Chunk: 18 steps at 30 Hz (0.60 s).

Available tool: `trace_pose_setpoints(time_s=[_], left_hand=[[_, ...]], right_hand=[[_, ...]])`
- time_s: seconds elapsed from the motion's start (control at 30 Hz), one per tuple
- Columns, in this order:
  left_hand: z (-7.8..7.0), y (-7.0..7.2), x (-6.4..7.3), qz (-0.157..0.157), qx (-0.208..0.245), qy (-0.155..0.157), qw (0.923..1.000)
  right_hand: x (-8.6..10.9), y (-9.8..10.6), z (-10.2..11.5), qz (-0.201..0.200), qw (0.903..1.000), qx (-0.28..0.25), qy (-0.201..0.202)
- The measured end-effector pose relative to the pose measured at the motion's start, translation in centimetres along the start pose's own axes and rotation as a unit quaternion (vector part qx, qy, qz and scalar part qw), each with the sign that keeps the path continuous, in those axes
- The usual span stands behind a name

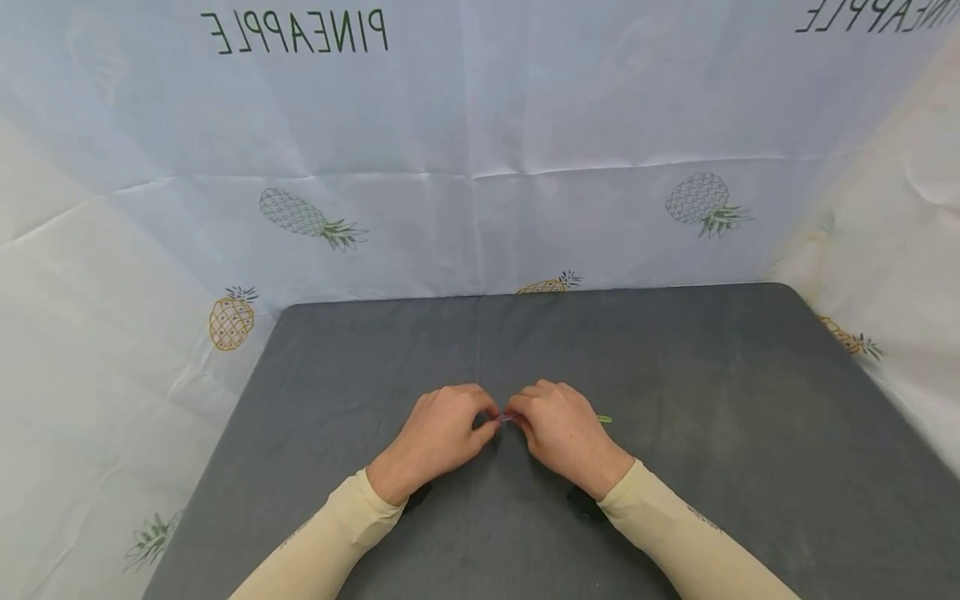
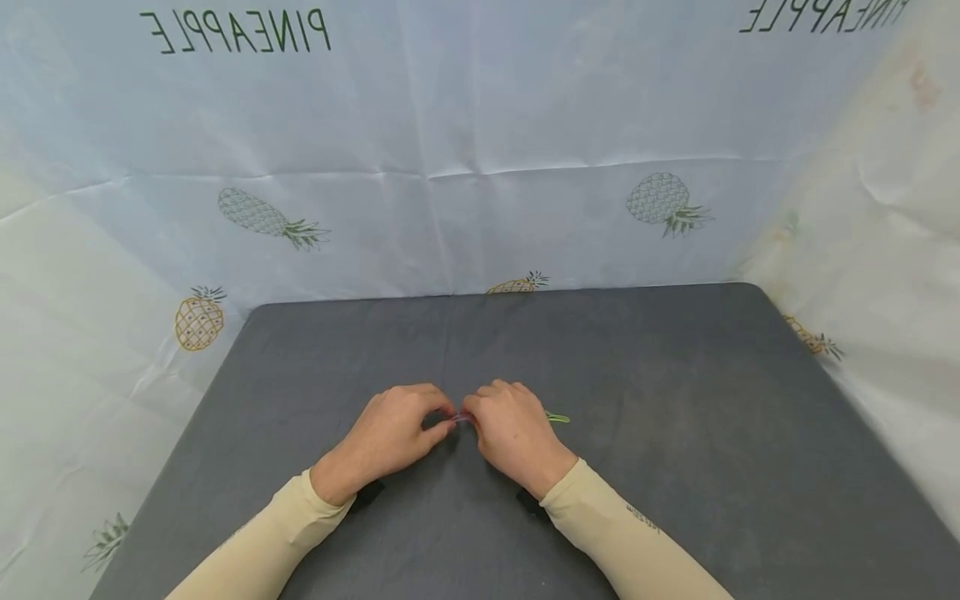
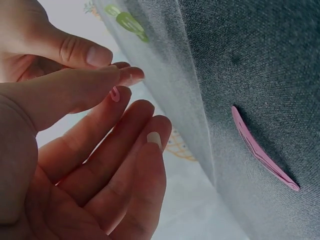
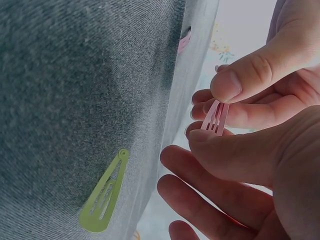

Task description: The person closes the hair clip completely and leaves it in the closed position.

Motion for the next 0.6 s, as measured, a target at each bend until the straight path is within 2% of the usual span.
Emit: trace_pose_setpoints(time_s=[0.6], left_hand=[[0.0,0.16,0.16,-0.007,0.001,-0.016,0.9999]], right_hand=[[0.19,-0.04,0.22,-0.006,0.9998,0.014,0.016]])
Point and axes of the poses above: each hand's wrist, its own x-axis away from the middle knuckle, its own y-axis out of the back of the hand, z = x × y, the point moved 4 cm from there along -x, towards the middle knuckle, and after that the axes turned 6 degrees about z, right-handed, at the moved point
